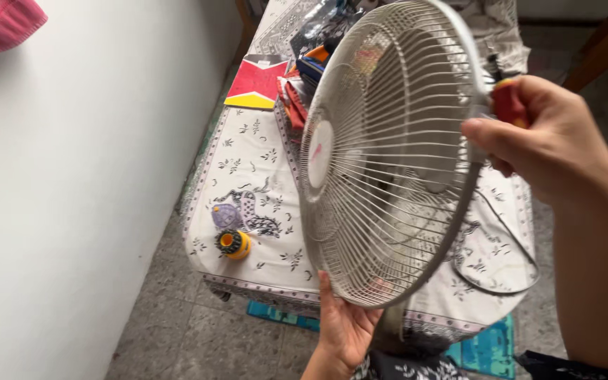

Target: The person sits on the floor beside a table fan and uses a screwdriver to unscrew the fasteners holding the front grille guard. They work around the guard rim loosening each screw, then lift the circular grille guard off the fan at the end.

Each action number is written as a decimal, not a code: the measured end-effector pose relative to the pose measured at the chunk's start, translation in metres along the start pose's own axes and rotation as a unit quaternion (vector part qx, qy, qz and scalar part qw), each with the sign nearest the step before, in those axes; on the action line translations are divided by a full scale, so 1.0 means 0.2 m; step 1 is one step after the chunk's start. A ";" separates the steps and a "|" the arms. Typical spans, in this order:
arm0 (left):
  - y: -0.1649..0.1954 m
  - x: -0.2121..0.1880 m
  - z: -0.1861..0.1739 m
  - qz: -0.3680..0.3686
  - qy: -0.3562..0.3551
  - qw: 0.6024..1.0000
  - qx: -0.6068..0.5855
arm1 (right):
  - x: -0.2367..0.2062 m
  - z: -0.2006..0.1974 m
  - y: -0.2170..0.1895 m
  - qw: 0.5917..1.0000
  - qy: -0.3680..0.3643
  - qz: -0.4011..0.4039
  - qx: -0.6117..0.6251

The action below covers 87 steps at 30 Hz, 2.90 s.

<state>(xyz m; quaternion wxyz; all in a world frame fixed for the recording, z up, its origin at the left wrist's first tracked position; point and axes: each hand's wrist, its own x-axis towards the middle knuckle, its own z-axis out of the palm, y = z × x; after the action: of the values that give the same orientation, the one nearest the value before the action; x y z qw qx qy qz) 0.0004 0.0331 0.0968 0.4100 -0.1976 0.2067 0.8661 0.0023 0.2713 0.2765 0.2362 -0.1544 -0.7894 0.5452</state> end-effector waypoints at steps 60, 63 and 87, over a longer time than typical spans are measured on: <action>-0.60 0.38 0.53 0.650 0.100 0.167 0.735 | 0.44 -0.49 0.47 0.961 -0.183 0.024 0.205; -0.62 0.39 0.52 0.655 0.085 0.168 0.732 | 0.40 -0.53 0.58 0.957 -0.144 0.040 0.248; -0.65 0.35 0.28 0.632 0.024 0.205 0.747 | 0.08 -0.16 1.31 0.931 0.026 0.293 0.215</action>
<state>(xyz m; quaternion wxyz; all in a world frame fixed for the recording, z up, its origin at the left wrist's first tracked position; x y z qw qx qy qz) 0.0528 0.1824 0.0816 -0.3207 0.3757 0.8240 0.2777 0.0027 0.3997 0.0441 0.1141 -0.3383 -0.5663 0.7428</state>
